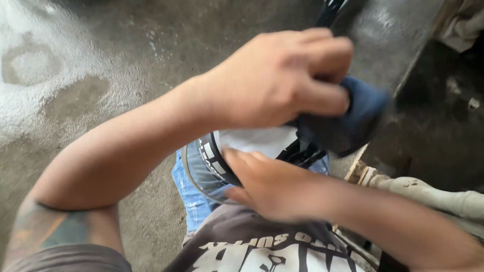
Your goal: Reassembling the padding and visor of a motorcycle helmet.
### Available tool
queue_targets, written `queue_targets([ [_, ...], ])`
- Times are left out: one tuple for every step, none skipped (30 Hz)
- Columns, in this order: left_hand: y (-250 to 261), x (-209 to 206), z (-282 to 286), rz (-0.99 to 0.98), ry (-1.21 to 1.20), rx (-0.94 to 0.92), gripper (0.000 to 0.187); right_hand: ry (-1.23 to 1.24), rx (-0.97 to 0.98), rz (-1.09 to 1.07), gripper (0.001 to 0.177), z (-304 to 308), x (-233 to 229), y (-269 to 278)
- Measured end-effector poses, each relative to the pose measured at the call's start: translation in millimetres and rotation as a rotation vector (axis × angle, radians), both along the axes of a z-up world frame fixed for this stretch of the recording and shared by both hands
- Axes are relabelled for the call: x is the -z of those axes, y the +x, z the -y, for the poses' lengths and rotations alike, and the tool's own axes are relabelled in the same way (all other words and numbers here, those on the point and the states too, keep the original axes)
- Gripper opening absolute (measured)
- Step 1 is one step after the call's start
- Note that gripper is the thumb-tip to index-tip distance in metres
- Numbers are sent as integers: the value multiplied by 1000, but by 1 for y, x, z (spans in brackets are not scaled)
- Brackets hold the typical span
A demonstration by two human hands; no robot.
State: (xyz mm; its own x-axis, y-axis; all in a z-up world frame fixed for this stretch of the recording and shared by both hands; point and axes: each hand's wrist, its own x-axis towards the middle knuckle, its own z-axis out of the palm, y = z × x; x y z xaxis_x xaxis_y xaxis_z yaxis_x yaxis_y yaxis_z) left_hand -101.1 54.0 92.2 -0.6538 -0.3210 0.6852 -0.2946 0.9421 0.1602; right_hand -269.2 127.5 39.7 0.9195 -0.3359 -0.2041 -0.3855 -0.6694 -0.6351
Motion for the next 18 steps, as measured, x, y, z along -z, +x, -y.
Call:
queue_targets([
  [-1, 11, -2, -2, 16, -4, 15, 16, -4, -2, 72, 4, -26, -23],
  [1, 20, -3, 47, -13, 12, 9, -135, -241, 87, 58, 12, -51, -44],
  [4, 29, -5, 95, -40, 30, 10, -289, -473, 184, 48, 21, -77, -65],
  [4, 33, -12, 97, -32, 24, 10, -281, -478, 188, 48, 41, -74, -86],
  [4, 36, -19, 122, -12, 31, 12, 9, -611, -20, 42, 61, -71, -107],
  [3, 41, -28, 141, 11, 41, 15, 310, -733, -232, 37, 80, -68, -129],
  [-1, 39, -36, 137, 23, 38, 15, 322, -738, -232, 37, 86, -72, -113],
  [-4, 37, -46, 140, 47, 69, 15, 165, -194, 51, 32, 92, -76, -97],
  [-7, 34, -57, 142, 72, 100, 16, 6, 352, 326, 29, 96, -79, -80],
  [-10, 34, -67, 141, 76, 92, 16, 11, 344, 325, 29, 104, -60, -69],
  [-13, 34, -76, 197, 51, 66, 16, -52, 108, 274, 42, 112, -40, -58],
  [-14, 34, -86, 256, 30, 34, 16, -109, -133, 223, 55, 120, -19, -45],
  [-13, 32, -92, 257, 38, 22, 16, -100, -146, 225, 55, 119, -6, -41],
  [-13, 29, -100, 292, -14, -41, 15, 12, -210, 178, 70, 118, 6, -37],
  [-13, 27, -107, 329, -65, -105, 15, 123, -274, 127, 86, 117, 19, -34],
  [-12, 33, -115, 330, -51, -122, 15, 135, -293, 128, 86, 118, 27, -27],
  [-13, 39, -123, 337, -55, -137, 16, 209, -340, 63, 98, 119, 36, -21],
  [-13, 44, -131, 345, -63, -151, 17, 278, -385, -3, 110, 121, 43, -16],
])
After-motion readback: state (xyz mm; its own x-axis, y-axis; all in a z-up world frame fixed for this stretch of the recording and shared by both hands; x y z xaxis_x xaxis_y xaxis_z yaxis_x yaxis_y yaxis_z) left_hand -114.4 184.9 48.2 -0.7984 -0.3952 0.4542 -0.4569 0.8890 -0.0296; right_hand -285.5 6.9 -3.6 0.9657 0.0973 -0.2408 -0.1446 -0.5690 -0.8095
